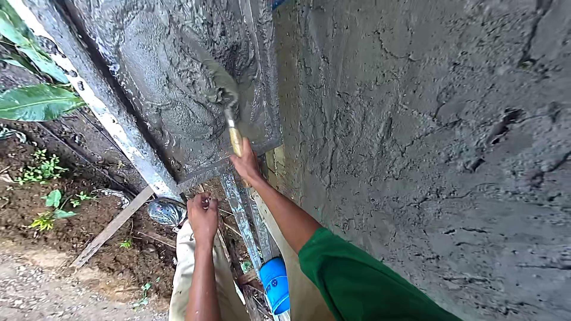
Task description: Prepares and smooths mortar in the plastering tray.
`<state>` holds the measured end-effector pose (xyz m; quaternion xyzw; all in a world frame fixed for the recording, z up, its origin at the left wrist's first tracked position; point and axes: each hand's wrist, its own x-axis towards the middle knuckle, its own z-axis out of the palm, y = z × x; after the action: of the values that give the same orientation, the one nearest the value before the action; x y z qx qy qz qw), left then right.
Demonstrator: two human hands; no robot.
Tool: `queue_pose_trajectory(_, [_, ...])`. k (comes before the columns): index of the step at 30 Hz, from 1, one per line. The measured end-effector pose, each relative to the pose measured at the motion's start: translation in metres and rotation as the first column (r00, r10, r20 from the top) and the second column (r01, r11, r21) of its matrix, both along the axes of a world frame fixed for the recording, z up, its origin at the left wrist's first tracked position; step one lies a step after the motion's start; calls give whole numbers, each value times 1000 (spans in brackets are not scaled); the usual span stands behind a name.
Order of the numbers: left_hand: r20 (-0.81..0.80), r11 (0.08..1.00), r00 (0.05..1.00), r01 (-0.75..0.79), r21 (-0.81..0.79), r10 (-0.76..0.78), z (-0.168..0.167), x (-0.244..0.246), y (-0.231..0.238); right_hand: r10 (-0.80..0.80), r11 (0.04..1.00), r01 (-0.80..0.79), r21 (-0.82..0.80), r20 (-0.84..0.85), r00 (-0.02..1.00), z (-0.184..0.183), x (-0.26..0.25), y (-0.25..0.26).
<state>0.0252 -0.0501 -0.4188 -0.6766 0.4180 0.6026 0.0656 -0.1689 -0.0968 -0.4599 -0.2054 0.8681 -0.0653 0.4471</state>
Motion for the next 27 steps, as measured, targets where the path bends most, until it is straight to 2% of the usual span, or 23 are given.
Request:
queue_pose_trajectory(3, [-10,1000,1000,-19,24,19,4,-2,2,-196,980,197,10,-43,980,-9,-17,17])
queue_pose_trajectory(7, [-17,999,999,-42,32,43,11,-1,0,-315,943,321,90,-72,946,-61,-76,6])
queue_pose_trajectory(8, [-15,999,999,-46,26,47,13,-2,-3,-338,938,340,73,-31,941,-74,-87,-4])
queue_pose_trajectory(10, [-12,998,998,-54,19,54,15,-3,-8,-407,903,424,-65,182,895,-86,-89,-40])
queue_pose_trajectory(12, [-17,999,999,-41,19,41,18,-2,-1,-457,832,541,-117,407,791,-80,-72,-67])
queue_pose_trajectory(13, [-35,1000,999,-31,0,31,15,-4,1,-457,817,564,-123,459,762,-76,-65,-80])
queue_pose_trajectory(16, [-63,1000,998,5,-24,-7,10,-5,0,-383,879,466,-99,434,815,-52,-52,-87])
queue_pose_trajectory(19, [-38,1000,999,24,-12,-24,7,-4,-1,-176,981,190,-29,265,948,-18,-61,-45])
queue_pose_trajectory(21, [-23,999,999,28,-19,-28,5,-5,-4,19,998,-25,52,112,994,7,-76,-13])
queue_pose_trajectory(22, [-17,999,999,30,-18,-30,5,-6,-5,72,994,-75,80,46,996,12,-84,2])
queue_pose_trajectory(24, [-11,1000,1000,25,-6,-26,6,-6,-5,47,993,-42,106,-39,998,2,-99,21])
queue_pose_trajectory(27, [-15,1000,1000,12,2,-12,8,-6,-1,-107,983,121,138,-106,989,-45,-120,32])
